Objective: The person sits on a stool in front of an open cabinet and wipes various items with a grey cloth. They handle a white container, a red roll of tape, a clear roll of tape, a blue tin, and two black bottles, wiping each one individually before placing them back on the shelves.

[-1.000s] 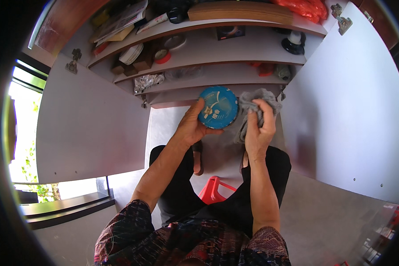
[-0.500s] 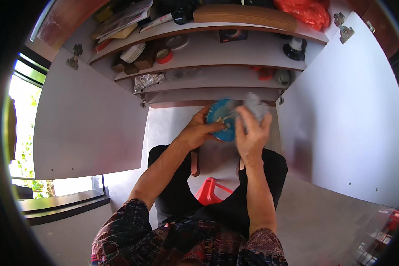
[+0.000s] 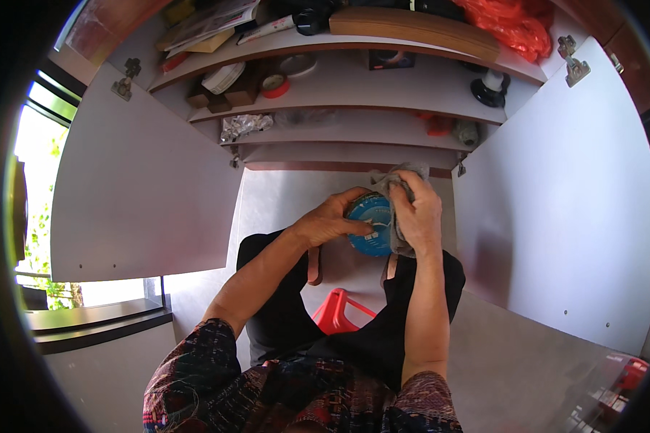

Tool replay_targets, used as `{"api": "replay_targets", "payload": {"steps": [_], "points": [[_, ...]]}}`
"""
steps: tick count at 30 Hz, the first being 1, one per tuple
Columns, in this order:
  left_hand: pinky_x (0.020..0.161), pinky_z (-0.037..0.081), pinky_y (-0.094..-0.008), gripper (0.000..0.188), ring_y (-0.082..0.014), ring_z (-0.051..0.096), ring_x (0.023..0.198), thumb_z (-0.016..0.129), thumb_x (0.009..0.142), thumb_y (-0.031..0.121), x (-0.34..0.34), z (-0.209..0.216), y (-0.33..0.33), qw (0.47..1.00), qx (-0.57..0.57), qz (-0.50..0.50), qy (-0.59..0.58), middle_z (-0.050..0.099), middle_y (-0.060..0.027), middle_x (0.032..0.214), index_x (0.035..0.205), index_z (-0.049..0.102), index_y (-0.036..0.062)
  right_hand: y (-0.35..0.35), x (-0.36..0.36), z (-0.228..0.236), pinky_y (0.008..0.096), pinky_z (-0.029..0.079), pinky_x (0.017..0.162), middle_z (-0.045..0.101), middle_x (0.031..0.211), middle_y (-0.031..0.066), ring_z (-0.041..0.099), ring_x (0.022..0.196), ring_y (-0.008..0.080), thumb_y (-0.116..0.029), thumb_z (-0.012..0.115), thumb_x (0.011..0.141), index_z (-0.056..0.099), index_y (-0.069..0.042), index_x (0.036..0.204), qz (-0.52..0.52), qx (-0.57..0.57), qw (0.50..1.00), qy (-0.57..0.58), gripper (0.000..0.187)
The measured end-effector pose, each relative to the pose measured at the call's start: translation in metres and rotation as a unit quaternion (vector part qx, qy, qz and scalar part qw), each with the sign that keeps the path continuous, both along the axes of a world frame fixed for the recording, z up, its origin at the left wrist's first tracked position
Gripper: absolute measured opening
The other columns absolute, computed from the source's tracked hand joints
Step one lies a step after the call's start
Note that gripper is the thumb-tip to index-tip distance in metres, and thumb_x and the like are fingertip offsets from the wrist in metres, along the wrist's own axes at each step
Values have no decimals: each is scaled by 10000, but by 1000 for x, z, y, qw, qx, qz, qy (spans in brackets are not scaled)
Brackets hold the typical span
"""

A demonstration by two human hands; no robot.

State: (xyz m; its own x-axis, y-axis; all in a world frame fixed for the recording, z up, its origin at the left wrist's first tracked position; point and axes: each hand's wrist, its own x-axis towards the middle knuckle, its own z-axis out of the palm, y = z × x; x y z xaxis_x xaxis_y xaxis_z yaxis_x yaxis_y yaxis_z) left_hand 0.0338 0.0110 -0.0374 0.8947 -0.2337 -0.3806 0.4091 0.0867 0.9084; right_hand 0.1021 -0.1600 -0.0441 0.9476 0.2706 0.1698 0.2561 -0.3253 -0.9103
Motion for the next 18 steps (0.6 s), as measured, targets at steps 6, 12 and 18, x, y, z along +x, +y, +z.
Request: {"api": "replay_targets", "payload": {"steps": [6, 12, 18], "points": [[845, 509, -417, 712, -288, 548, 1060, 732, 722, 94, 3, -4, 9, 989, -107, 95, 28, 495, -142, 1205, 1323, 352, 50, -26, 0, 2, 219, 422, 771, 611, 915, 28, 533, 841, 96, -96, 562, 869, 600, 31, 1028, -42, 127, 981, 139, 206], [802, 531, -478, 717, -339, 516, 1091, 695, 768, 152, 21, -14, 30, 930, -211, 301, 0, 440, -174, 1228, 1327, 259, 55, -41, -3, 3, 218, 418, 798, 600, 972, 19, 532, 876, 86, -83, 567, 884, 596, 20, 1078, -93, 231, 961, 117, 221], [837, 506, -520, 591, -342, 503, 1112, 654, 790, 133, 49, -24, 64, 877, -272, 389, -67, 433, -181, 1243, 1278, 332, 50, -32, -8, 2, 213, 405, 785, 596, 908, 13, 514, 838, 85, -72, 564, 872, 600, 25, 1036, -73, 240, 960, 123, 194]]}}
